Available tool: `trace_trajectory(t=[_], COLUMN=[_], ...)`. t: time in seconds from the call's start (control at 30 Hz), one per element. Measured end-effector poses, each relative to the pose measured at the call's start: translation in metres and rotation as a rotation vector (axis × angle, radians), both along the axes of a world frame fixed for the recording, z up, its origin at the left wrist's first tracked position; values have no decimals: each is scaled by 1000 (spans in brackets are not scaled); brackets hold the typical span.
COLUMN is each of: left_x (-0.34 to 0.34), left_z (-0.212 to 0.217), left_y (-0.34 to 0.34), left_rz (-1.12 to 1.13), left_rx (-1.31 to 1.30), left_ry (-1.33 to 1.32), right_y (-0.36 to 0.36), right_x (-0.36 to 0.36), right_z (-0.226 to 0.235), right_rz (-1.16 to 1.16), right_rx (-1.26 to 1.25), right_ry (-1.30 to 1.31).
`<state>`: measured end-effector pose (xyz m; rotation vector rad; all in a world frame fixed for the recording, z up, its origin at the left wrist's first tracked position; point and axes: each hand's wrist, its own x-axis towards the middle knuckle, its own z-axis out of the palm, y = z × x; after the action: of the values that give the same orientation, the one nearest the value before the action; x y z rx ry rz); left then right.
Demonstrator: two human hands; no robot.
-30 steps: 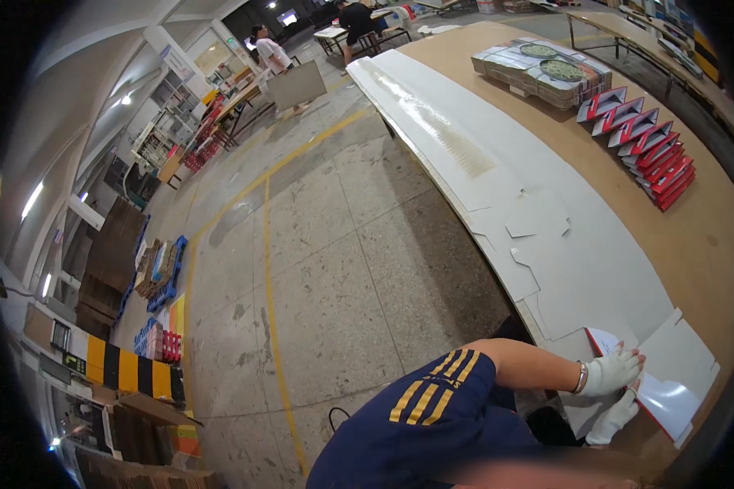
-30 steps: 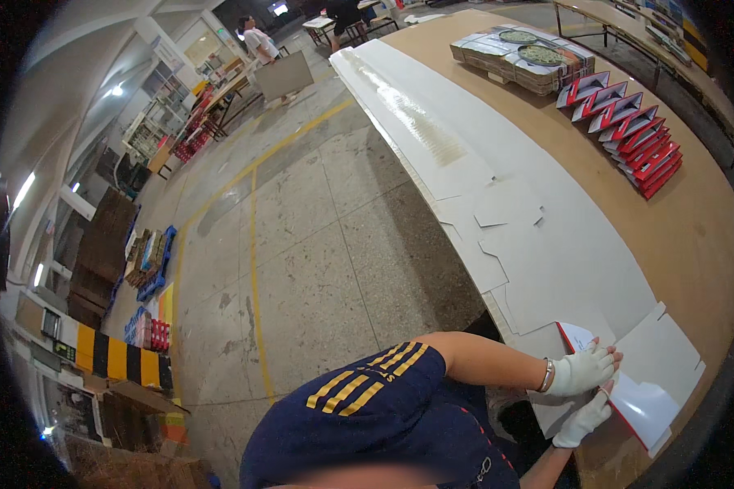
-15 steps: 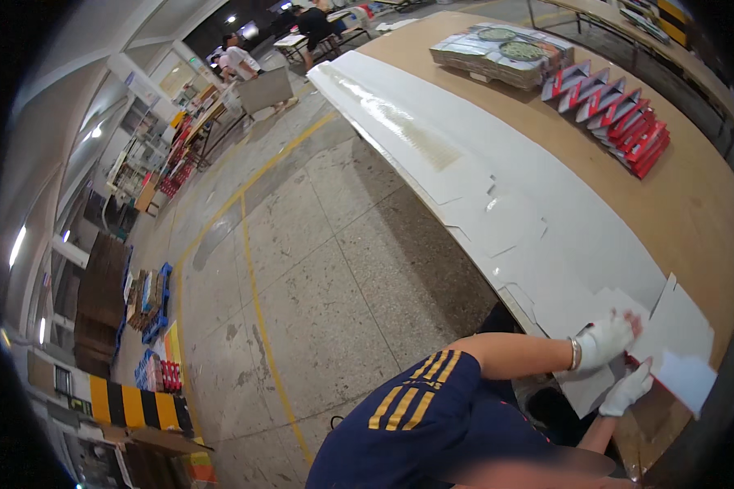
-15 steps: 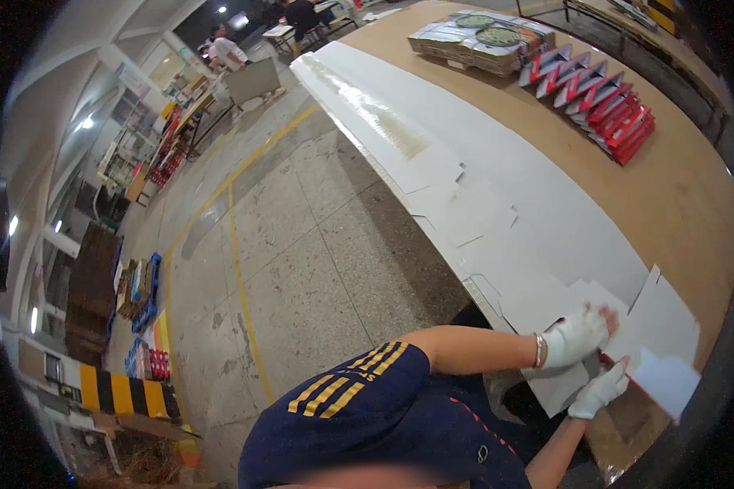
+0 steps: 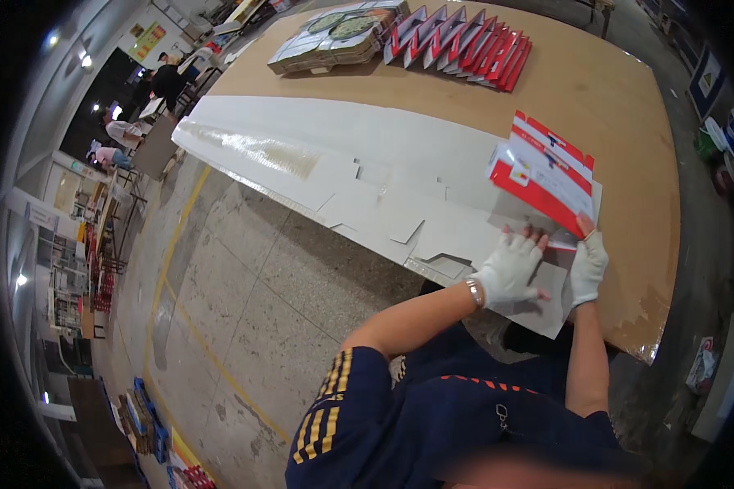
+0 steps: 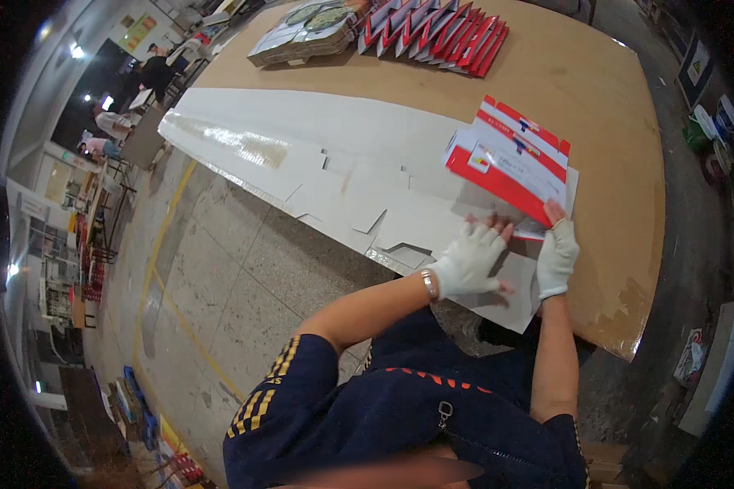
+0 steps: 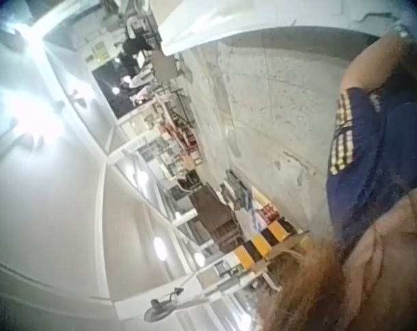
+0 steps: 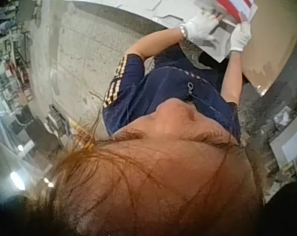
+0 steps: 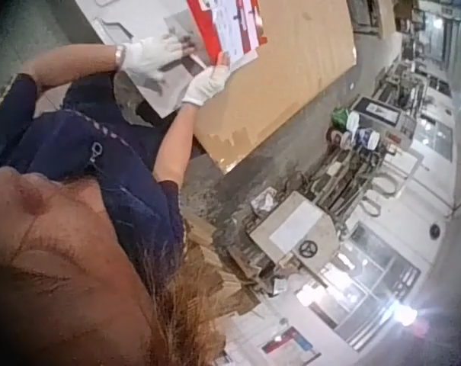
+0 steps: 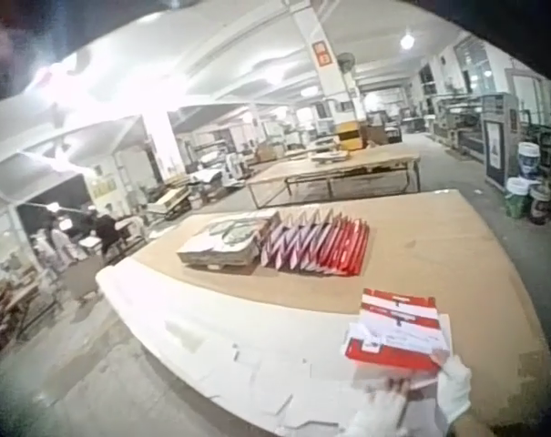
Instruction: Folding large cardboard sheets into product packaging boxes and stacking them on a table.
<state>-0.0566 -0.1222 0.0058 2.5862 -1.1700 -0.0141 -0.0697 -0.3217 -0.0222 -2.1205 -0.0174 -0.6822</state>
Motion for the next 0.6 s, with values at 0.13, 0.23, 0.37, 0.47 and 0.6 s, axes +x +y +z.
trace_trajectory(t=[0.13,0.23,0.37,0.47,0.6], left_x=[5,38,53,69,81], left_z=[20,4,23,0,-13], left_y=[57,100,118,125,122], left_rz=[52,137,23,-51,-10], left_rx=[248,321,173,-175,-303], left_ry=[-134,-29,69,181,354], right_y=[-25,-52,-62,-66,-63], right_x=[-9,-18,-32,-35,-40], right_z=[13,-3,-8,-21,-28], right_rz=[-93,-78,-22,-3,-32], right_rx=[176,286,157,-428,-236], right_ry=[34,75,95,130,153])
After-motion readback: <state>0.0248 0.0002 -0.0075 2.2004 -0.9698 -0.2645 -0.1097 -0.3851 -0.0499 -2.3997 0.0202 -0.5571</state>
